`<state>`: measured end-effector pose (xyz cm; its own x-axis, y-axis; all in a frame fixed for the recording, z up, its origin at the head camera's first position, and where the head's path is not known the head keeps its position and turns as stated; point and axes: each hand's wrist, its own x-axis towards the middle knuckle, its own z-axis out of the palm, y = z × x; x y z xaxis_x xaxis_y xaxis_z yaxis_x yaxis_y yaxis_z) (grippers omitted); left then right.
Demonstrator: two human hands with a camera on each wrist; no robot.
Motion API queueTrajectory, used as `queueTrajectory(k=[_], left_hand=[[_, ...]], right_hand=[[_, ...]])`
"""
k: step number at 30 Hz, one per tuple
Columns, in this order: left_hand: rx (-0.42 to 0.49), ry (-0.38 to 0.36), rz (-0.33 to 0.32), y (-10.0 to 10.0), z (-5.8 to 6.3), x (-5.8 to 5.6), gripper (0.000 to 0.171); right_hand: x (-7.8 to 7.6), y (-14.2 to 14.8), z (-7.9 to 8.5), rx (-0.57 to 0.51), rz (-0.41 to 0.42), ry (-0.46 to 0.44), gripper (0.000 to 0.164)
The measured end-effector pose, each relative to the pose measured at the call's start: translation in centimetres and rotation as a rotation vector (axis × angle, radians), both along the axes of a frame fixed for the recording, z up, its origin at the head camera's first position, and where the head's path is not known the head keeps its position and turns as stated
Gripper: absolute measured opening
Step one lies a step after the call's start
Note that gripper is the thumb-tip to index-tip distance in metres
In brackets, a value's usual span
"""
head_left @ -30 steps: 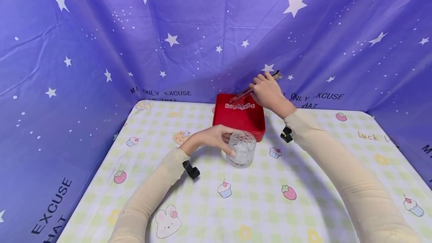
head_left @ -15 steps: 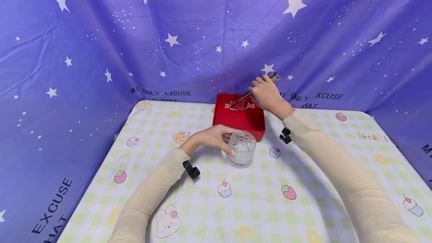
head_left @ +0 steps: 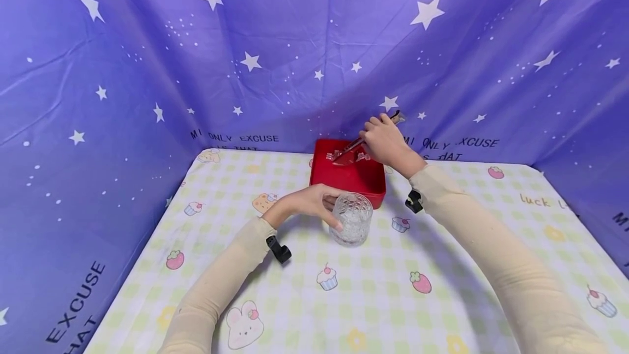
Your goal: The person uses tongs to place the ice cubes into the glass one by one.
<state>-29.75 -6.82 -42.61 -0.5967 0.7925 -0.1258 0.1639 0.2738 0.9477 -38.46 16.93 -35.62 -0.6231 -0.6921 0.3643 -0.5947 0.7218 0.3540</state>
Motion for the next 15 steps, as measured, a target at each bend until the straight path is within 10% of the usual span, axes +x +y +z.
queueTrajectory(k=[15], left_hand=[[0.017,-0.006,-0.006,0.09,-0.24,-0.06,0.079]], right_hand=[[0.24,-0.64,0.11,0.011,0.024,-0.043,0.011]])
